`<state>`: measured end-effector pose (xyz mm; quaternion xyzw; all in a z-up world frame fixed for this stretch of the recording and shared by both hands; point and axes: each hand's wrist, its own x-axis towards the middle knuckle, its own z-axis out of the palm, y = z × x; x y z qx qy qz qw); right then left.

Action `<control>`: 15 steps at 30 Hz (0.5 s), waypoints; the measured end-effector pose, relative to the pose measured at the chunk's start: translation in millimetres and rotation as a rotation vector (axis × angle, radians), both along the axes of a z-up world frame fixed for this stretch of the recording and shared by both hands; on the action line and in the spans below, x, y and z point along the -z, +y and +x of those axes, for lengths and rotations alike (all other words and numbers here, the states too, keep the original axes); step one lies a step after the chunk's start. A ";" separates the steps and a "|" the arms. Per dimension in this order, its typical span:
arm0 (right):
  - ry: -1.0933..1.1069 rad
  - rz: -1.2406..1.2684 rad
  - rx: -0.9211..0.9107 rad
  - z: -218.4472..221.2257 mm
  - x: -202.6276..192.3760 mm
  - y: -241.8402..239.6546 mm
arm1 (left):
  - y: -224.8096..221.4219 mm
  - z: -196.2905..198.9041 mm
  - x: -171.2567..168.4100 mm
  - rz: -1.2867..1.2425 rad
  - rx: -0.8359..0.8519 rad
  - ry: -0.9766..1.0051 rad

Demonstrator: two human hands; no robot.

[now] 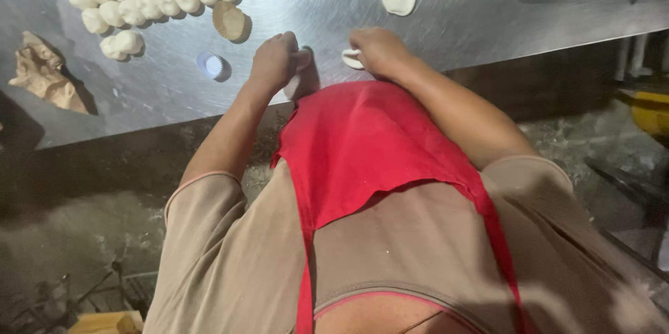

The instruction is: The person prepares buns by flattening dough rounds, scooping a brown meat filling into the center with a spoon, and pleating the dough edges together to seal the bun. The completed buns are then placed into individual paper liners on a metal baking tray.

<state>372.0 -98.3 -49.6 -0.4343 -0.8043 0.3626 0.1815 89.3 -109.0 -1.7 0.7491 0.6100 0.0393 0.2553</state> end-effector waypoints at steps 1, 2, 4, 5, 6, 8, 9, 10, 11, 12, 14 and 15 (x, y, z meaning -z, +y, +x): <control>0.036 -0.012 0.001 5.5 -3.6 -3.1 | -3.6 0.4 -8.0 -0.009 -0.034 -0.043; 0.096 -0.081 0.061 13.5 -6.3 -3.9 | -5.4 2.6 -13.9 -0.019 -0.068 -0.091; 0.215 -0.220 0.177 25.6 -6.9 1.9 | -0.3 8.6 -16.3 -0.038 -0.170 -0.232; 0.294 -0.281 0.251 27.9 -4.8 10.1 | 7.5 11.1 -12.5 -0.046 -0.240 -0.324; 0.371 -0.343 0.321 29.7 -1.6 22.8 | 17.3 14.2 -5.0 -0.052 -0.312 -0.418; 0.513 -0.504 0.458 26.9 6.5 50.9 | 44.2 22.5 21.0 -0.097 -0.460 -0.691; 0.578 -0.604 0.525 23.4 9.9 62.5 | 54.6 23.4 35.8 -0.145 -0.494 -0.731; 0.639 -0.700 0.593 21.0 11.8 67.9 | 63.8 24.0 50.7 -0.191 -0.526 -0.774; 0.453 -0.556 0.583 19.1 11.8 67.1 | 67.6 21.2 62.9 -0.236 -0.558 -0.817; 0.270 -0.405 0.565 18.1 9.4 68.1 | 69.3 16.5 72.3 -0.010 -0.472 -0.630; 0.120 -0.100 0.505 12.8 -0.2 71.7 | 80.7 -3.3 79.0 0.435 -0.288 -0.226; 0.151 0.050 0.465 8.3 -5.5 75.5 | 92.0 -18.8 76.5 0.433 -0.318 -0.191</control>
